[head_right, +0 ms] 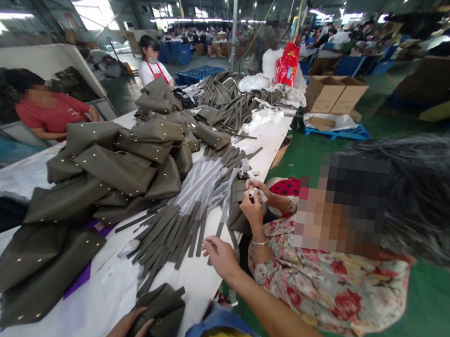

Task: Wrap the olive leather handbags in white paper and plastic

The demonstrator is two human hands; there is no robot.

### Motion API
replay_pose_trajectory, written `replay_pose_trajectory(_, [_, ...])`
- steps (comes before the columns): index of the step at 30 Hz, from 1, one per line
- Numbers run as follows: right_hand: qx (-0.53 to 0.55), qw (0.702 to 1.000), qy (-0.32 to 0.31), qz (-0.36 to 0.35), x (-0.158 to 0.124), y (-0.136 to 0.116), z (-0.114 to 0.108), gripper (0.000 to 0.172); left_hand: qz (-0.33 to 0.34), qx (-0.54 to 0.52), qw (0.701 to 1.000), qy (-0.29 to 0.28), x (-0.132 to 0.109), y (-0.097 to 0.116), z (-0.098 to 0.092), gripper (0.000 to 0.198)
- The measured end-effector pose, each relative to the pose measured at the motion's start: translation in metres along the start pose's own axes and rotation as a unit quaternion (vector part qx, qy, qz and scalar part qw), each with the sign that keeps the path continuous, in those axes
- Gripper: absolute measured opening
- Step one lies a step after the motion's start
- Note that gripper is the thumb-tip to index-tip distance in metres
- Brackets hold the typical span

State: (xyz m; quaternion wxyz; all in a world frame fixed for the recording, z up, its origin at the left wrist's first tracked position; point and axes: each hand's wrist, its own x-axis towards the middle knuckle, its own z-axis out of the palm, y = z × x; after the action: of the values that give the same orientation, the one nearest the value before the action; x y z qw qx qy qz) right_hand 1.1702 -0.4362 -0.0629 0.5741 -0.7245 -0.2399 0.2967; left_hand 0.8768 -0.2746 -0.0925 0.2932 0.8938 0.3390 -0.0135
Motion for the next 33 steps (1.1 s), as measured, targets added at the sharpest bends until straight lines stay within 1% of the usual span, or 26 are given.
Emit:
replay_pose_trajectory(3, [-0.026, 1.0, 0.006, -0.008, -0.012, -0.003, 0.001, 0.027, -0.006, 0.012, 1.0, -0.011, -0.002, 0.005, -0.005, 0.043])
replay_pose_trajectory(10, [-0.095, 0.995, -0.011, -0.033, -0.059, -0.01, 0.026, 0.018, -0.005, 0.034, 0.999, -0.014, -0.003, 0.019, -0.012, 0.047])
replay_pose_trajectory(14, [-0.129, 0.99, 0.01, -0.047, -0.074, -0.018, 0.025, 0.02, -0.001, 0.044, 0.999, -0.023, -0.002, 0.023, -0.015, 0.046])
replay_pose_trajectory(18, [-0.162, 0.984, 0.039, -0.062, -0.08, -0.023, 0.017, 0.022, 0.028, 0.055, 0.998, -0.031, -0.002, 0.024, -0.02, 0.044])
replay_pose_trajectory(20, [-0.174, 0.982, 0.042, -0.064, -0.083, -0.023, 0.017, 0.022, 0.044, 0.058, 0.997, -0.031, -0.002, 0.024, -0.025, 0.045])
replay_pose_trajectory(26, [-0.186, 0.981, 0.021, -0.058, -0.096, -0.012, 0.035, 0.02, 0.078, 0.033, 0.996, -0.038, -0.003, 0.024, -0.038, 0.05])
replay_pose_trajectory(29, [-0.182, 0.981, 0.018, -0.059, -0.097, -0.011, 0.037, 0.022, 0.093, 0.014, 0.995, -0.01, -0.003, 0.018, -0.038, 0.051])
replay_pose_trajectory(33, [-0.18, 0.98, 0.037, -0.073, -0.085, -0.015, 0.024, 0.023, 0.1, -0.01, 0.994, 0.031, -0.005, 0.003, -0.037, 0.051])
